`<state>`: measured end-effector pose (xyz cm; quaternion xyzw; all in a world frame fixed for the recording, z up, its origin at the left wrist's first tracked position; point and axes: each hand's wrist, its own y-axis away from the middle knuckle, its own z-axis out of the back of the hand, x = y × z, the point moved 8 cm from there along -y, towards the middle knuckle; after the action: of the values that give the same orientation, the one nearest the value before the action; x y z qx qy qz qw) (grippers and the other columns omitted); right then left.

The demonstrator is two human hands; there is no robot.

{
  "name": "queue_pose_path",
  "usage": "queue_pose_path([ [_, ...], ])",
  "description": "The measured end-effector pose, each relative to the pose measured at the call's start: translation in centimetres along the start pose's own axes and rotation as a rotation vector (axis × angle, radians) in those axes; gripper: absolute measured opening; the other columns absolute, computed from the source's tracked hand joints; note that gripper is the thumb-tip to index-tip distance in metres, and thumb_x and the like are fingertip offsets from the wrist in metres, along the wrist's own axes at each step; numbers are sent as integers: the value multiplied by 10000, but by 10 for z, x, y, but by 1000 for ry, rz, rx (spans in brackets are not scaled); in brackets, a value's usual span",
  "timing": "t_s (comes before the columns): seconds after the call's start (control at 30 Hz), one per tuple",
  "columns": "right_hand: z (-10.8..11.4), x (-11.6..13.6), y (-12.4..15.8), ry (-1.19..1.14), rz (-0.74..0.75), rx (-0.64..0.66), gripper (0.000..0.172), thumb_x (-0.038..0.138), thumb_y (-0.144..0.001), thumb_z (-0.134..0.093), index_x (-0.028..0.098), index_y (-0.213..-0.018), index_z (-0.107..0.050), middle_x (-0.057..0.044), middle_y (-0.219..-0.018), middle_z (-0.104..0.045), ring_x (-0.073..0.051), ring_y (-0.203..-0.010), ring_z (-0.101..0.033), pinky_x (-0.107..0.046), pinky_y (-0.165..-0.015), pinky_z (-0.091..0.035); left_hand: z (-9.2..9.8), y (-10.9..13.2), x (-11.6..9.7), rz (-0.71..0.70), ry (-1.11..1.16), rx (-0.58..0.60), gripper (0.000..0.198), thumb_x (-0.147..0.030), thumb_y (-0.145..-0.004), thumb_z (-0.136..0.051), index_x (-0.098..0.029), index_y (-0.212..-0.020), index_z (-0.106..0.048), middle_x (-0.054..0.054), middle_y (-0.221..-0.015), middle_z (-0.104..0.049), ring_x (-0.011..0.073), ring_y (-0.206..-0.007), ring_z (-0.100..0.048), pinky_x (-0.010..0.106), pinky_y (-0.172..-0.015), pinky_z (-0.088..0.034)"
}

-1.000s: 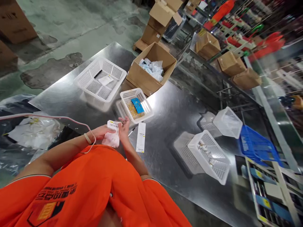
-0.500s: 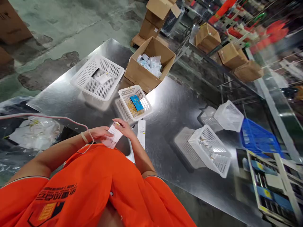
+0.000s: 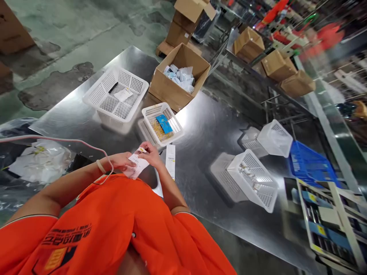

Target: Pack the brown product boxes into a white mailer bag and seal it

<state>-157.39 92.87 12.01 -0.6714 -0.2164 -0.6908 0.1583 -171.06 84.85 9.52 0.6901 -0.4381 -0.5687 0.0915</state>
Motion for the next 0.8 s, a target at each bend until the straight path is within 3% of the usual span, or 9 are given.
queue_pose_path([
  [0.1, 19, 1, 1, -33, -13, -185, 943, 548, -561, -1103, 302, -1347, -646, -24, -1197, -762, -226, -967, -713, -365, -879, -628, 14, 5, -19, -121, -127, -179, 405, -405, -639, -953, -139, -927, -852, 72, -843, -809, 266, -806, -712, 341, -758, -568],
  [0.17, 22, 1, 3, -51, -10, -209, 1098, 448, -466, -1135, 303, -1413, -600, -65, -1306, -749, -262, -1077, -729, -390, -933, -644, 25, 12, -36, -245, -212, -350, 430, -393, -710, -910, -158, -1067, -873, 53, -944, -841, 293, -938, -734, 337, -843, -578],
  [0.2, 19, -1, 3, -70, -20, -199, 1090, 424, -465, -1131, 294, -1403, -593, -75, -1298, -750, -281, -1111, -737, -408, -959, -650, 27, 14, -41, -281, -235, -396, 443, -398, -733, -902, -165, -1109, -875, 49, -976, -849, 303, -976, -742, 340, -869, -583],
  [0.33, -6, -18, 5, -224, -92, -251, 848, 435, -663, -1022, 277, -1355, -557, -68, -1214, -765, -301, -1146, -773, -469, -1024, -680, 13, 3, -36, -256, -110, -297, 431, -423, -666, -970, -145, -972, -851, 79, -908, -832, 299, -904, -759, 374, -864, -604],
  [0.43, -16, -24, 4, -313, -113, -317, 999, 350, -586, -1046, 291, -1425, -508, -24, -1142, -770, -285, -1092, -785, -460, -987, -703, 8, -4, -29, -252, -29, -256, 406, -375, -606, -996, -146, -889, -814, 86, -892, -827, 282, -883, -761, 393, -888, -611],
  [0.5, -11, -18, 2, -300, -74, -357, 1066, 307, -510, -1074, 302, -1423, -525, 14, -1074, -750, -260, -1041, -766, -426, -951, -699, 12, -1, -30, -245, -213, -334, 271, -321, -679, -939, -153, -837, -797, 66, -840, -808, 271, -842, -756, 374, -851, -592],
  [0.6, 1, 0, 2, -103, 28, -353, 791, 347, -574, -1073, 276, -1252, -671, 23, -980, -716, -219, -954, -716, -360, -896, -652, 16, 11, -40, -185, -723, -497, 110, -244, -883, -772, -165, -911, -844, 72, -839, -817, 295, -858, -785, 349, -803, -549],
  [0.7, 1, 16, 2, 121, 148, -250, 307, 419, -785, -955, 240, -956, -775, -8, -879, -723, -217, -851, -698, -363, -831, -602, 9, 26, -56, -158, -1098, -611, 368, -181, -1036, -606, -230, -1282, -876, 112, -1108, -888, 333, -1022, -835, 359, -830, -563],
  [0.8, 2, 28, 4, 222, 288, -233, 182, 402, -890, -835, 250, -801, -791, -47, -868, -774, -266, -911, -749, -437, -925, -606, -2, 39, -72, -263, -1260, -691, 526, -91, -1066, -509, -225, -1478, -807, 158, -1373, -854, 338, -1185, -832, 381, -913, -603],
])
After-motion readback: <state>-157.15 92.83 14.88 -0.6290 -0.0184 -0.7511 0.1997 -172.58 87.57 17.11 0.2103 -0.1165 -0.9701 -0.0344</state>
